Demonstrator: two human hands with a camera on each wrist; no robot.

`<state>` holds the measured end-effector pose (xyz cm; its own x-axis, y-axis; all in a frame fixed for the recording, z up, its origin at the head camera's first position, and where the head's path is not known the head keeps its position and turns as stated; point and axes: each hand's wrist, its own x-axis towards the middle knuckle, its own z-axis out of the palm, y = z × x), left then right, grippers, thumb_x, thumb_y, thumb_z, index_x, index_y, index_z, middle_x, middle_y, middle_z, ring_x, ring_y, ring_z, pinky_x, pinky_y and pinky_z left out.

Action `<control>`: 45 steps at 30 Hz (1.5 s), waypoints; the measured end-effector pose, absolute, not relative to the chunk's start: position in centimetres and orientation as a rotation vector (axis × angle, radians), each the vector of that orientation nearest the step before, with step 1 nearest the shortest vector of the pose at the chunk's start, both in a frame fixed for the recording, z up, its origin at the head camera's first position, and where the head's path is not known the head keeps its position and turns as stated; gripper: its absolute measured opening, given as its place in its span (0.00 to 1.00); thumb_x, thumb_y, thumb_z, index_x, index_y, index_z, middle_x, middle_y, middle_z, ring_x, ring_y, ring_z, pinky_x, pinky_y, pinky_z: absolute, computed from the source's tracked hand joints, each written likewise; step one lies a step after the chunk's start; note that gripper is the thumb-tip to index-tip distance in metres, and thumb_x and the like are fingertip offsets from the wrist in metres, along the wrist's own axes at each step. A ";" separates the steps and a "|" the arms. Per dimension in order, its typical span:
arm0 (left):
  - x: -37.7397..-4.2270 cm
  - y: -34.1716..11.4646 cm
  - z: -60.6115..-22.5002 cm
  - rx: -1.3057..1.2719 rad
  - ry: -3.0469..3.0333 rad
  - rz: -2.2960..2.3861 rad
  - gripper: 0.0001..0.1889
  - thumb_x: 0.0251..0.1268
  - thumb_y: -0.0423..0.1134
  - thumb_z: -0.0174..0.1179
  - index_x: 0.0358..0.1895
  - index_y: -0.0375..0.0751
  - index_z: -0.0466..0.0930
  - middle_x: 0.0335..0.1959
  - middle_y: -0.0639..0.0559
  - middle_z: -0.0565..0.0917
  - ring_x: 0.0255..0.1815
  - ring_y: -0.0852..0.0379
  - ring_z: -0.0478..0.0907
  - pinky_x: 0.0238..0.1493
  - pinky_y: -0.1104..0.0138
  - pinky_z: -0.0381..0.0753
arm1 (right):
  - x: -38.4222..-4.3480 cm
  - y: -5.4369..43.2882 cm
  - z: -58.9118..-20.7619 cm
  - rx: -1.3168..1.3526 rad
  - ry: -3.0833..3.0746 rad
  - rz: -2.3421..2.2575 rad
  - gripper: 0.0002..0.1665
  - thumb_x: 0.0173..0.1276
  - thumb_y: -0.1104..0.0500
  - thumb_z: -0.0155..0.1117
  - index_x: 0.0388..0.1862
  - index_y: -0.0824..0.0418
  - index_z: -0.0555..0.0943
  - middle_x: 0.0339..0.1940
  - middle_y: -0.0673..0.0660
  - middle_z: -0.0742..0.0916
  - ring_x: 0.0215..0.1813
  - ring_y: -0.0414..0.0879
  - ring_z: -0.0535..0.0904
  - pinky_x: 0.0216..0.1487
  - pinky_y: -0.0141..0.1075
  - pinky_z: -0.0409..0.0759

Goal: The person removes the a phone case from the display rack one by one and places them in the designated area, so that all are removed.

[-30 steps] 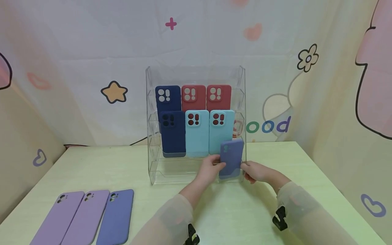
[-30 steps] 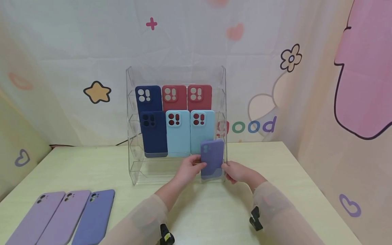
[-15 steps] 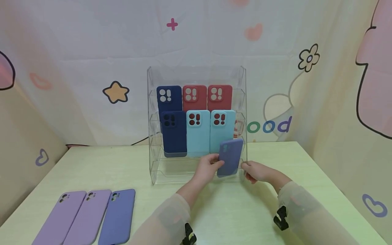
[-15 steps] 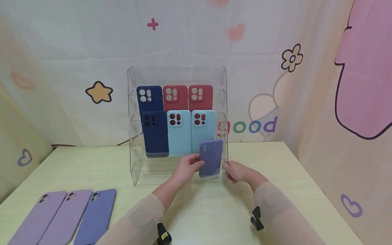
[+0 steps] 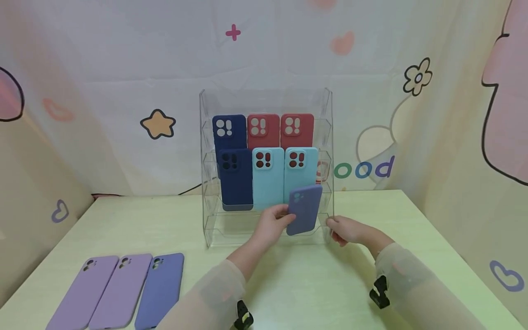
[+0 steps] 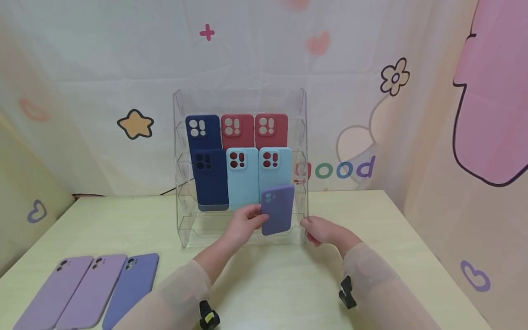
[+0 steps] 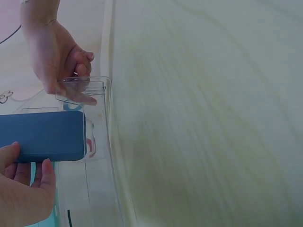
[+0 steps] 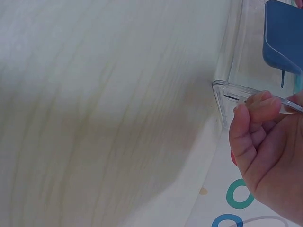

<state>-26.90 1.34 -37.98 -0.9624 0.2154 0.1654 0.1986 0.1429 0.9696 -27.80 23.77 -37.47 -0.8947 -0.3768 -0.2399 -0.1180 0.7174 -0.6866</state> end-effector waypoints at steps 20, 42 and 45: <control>-25.6 -2.2 -37.1 0.430 2.347 1.957 0.14 0.64 0.32 0.58 0.51 0.29 0.78 0.46 0.40 0.82 0.49 0.48 0.78 0.51 0.60 0.75 | -27.8 23.8 -37.4 -0.380 2.553 -0.992 0.23 0.72 0.58 0.31 0.26 0.69 0.69 0.15 0.52 0.70 0.18 0.43 0.65 0.30 0.36 0.70; -22.6 -5.9 -37.0 0.370 2.243 1.920 0.16 0.65 0.32 0.56 0.54 0.29 0.76 0.47 0.41 0.81 0.48 0.50 0.78 0.51 0.55 0.75 | -27.9 23.8 -37.4 -0.381 2.546 -0.990 0.22 0.73 0.58 0.31 0.26 0.68 0.69 0.15 0.52 0.70 0.19 0.43 0.65 0.29 0.37 0.70; -22.2 -6.3 -37.0 0.376 2.225 1.922 0.16 0.65 0.32 0.55 0.54 0.28 0.75 0.48 0.40 0.80 0.49 0.49 0.78 0.51 0.56 0.75 | -27.9 23.8 -37.5 -0.378 2.548 -0.985 0.22 0.73 0.58 0.32 0.26 0.68 0.69 0.15 0.52 0.70 0.18 0.43 0.65 0.29 0.37 0.70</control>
